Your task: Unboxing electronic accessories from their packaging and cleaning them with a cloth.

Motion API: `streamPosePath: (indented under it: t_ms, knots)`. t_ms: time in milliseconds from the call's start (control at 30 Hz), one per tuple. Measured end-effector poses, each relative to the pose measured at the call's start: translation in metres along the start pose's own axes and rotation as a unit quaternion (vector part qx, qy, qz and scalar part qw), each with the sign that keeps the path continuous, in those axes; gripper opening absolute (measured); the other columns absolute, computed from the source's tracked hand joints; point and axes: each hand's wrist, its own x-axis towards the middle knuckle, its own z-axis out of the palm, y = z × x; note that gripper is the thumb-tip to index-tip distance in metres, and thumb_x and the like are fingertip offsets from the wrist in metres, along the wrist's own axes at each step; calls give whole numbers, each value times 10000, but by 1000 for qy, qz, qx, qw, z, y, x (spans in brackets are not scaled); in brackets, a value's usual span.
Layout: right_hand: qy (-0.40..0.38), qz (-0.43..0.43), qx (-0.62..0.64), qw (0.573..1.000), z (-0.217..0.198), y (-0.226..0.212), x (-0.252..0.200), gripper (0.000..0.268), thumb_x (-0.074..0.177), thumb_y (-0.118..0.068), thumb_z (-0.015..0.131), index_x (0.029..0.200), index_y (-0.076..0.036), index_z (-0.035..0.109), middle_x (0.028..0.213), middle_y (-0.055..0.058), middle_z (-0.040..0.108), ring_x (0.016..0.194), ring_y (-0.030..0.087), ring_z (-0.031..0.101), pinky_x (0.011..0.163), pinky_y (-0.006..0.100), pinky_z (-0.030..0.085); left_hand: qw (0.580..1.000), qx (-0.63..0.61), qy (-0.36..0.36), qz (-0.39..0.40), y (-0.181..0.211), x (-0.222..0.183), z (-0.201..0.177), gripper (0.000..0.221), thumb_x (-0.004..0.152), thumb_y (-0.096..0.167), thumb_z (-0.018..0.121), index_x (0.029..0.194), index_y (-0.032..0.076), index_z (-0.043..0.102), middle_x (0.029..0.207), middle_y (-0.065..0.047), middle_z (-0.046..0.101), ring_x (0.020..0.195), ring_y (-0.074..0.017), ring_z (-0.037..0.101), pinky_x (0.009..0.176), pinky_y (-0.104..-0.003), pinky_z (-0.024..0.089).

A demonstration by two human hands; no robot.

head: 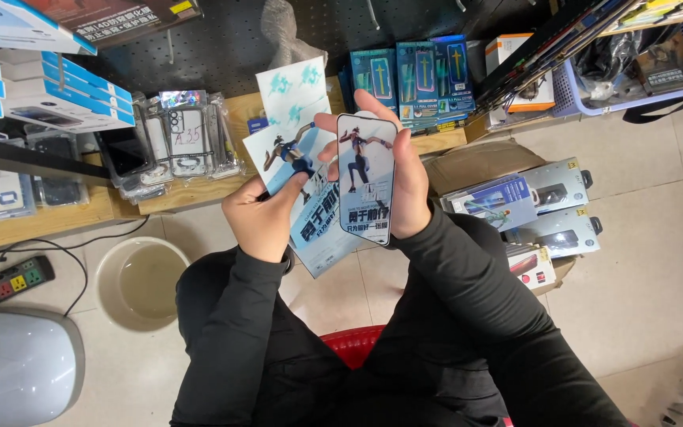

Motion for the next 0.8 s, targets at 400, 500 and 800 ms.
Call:
streamPosePath:
  t_ms: [400, 500, 800]
  knots:
    - [9, 63, 213, 975, -8, -5, 11, 609, 977, -496, 508, 1475, -156, 419, 1272, 301, 560, 1029, 368, 636, 852, 438, 561, 999, 4, -29, -40, -11, -1, 0, 426, 781, 87, 845, 560, 121, 482, 522, 30, 463, 586, -48, 369, 546, -285, 345]
    - [-8, 113, 281, 953, -10, -11, 14, 599, 982, -486, 524, 1479, -166, 429, 1262, 278, 566, 985, 340, 621, 837, 425, 561, 998, -10, -33, -49, -7, 0, 0, 99, 763, 99, 825, 769, 42, 745, 813, -53, 759, 811, -76, 661, 663, -292, 535]
    - [73, -80, 99, 989, -2, -75, 43, 691, 895, -583, 496, 1414, -126, 519, 1179, 252, 614, 898, 343, 637, 780, 432, 551, 989, 18, -145, -33, -22, 3, -8, 729, 739, 279, 869, 636, 209, 151, 618, 42, 105, 630, -106, 131, 582, -299, 178]
